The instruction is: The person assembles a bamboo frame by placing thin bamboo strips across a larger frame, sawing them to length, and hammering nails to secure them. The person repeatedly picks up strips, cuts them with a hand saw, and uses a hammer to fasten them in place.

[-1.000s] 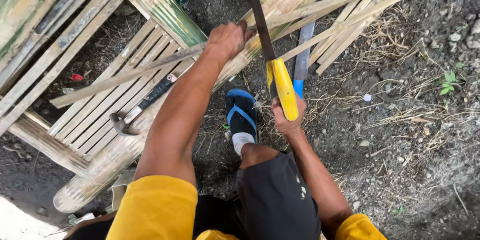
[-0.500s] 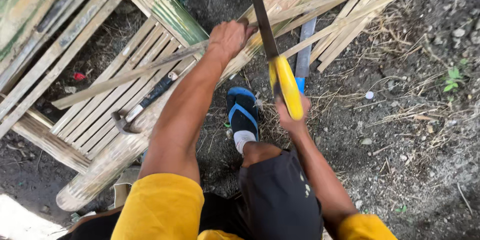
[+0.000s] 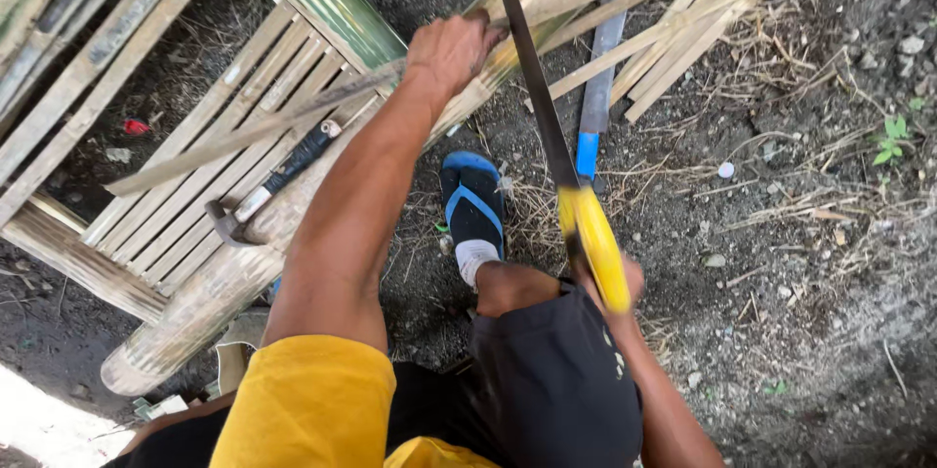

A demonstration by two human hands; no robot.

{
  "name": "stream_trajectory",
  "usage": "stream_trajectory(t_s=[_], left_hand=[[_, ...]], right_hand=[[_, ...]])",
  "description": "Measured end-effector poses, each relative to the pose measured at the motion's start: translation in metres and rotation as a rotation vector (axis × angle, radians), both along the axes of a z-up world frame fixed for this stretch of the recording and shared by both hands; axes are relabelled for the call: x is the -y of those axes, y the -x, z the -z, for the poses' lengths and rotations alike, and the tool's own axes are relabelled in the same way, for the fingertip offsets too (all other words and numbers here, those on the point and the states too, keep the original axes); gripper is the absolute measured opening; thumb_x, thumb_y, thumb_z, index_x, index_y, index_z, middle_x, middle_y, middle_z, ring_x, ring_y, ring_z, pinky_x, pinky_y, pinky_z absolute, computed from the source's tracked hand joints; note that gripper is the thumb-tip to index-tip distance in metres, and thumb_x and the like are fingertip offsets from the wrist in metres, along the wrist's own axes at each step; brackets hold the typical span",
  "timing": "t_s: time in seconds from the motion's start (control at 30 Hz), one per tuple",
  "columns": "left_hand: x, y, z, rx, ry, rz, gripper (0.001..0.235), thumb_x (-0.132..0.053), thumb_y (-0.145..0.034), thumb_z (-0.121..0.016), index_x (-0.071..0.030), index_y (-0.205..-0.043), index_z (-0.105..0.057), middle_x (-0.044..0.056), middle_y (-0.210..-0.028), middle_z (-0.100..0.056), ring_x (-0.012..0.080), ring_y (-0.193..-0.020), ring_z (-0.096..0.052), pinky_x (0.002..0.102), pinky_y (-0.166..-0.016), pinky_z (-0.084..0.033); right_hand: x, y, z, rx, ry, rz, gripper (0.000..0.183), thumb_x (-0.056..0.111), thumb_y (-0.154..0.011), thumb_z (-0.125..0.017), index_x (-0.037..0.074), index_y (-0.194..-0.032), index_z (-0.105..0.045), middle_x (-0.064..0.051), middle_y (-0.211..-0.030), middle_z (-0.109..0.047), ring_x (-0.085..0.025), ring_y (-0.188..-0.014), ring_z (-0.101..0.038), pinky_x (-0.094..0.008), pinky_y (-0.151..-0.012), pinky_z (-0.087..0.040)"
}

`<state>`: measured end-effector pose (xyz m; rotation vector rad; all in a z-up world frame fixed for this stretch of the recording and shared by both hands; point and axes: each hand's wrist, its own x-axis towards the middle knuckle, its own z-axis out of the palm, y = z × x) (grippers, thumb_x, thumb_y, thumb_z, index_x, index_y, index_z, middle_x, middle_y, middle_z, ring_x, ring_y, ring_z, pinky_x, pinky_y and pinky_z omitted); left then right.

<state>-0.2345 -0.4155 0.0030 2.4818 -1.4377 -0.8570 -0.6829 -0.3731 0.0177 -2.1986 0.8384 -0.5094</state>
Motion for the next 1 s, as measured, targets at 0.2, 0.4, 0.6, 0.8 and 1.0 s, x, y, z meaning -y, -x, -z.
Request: stream_trajectory(t_s=[0.2,0.4,0.6,0.8,1.0], left_hand=[[0.005,-0.008,-0.003,-0.012,0.005,-0.052,0.048,-0.049,-0.106,-0.043,-0.007,-0.122,-0.060,0.026,-0.097,-0.073,0.0456,-0.093,-0.071,0.055,-0.077,-0.057],[0.001,0.000,-0.010,-0.006,0.076,0.022,0.053,-0.052,-0.103,-0.046,-0.004,-0.120,-0.059,0.029,-0.104,-0.068,0.0477,-0.088,-0.071,0.054,-0.072,-0.058],[0.001,0.006,-0.023,-0.076,0.005,-0.031,0.044,-0.052,-0.104,-0.042,-0.019,-0.117,-0.067,0.021,-0.100,-0.073,0.0431,-0.094,-0.071,0.055,-0.079,-0.056],[0.003,0.007,-0.022,-0.054,0.009,-0.010,0.045,-0.051,-0.106,-0.040,-0.017,-0.114,-0.068,0.021,-0.100,-0.073,0.0438,-0.092,-0.071,0.055,-0.078,-0.056],[0.008,0.004,-0.017,-0.087,-0.042,-0.016,0.049,-0.052,-0.108,-0.038,-0.012,-0.117,-0.064,0.024,-0.095,-0.073,0.0425,-0.089,-0.072,0.055,-0.076,-0.058]], right_hand=[[0.050,-0.156,-0.028,0.219,-0.156,0.035,0.005,0.004,-0.085,-0.065,0.001,-0.088,-0.065,-0.010,-0.073,-0.062,-0.023,-0.061,-0.063,-0.034,-0.062,-0.050],[0.046,-0.145,-0.032,0.250,-0.218,0.054,0.009,0.004,-0.083,-0.061,0.001,-0.089,-0.067,-0.009,-0.073,-0.065,-0.018,-0.062,-0.065,-0.031,-0.061,-0.051],[0.025,-0.076,0.009,0.052,-0.142,0.023,0.007,0.010,-0.086,-0.071,0.004,-0.084,-0.068,-0.009,-0.068,-0.064,-0.023,-0.057,-0.064,-0.034,-0.058,-0.048],[-0.028,0.087,0.014,0.078,-0.085,0.006,0.025,0.023,-0.092,-0.069,0.003,-0.105,-0.071,-0.010,-0.085,-0.071,-0.026,-0.067,-0.070,-0.038,-0.062,-0.052],[0.044,-0.114,0.052,0.209,-0.060,0.026,0.012,0.011,-0.090,-0.072,0.004,-0.084,-0.064,-0.009,-0.068,-0.057,-0.026,-0.058,-0.057,-0.038,-0.057,-0.044]])
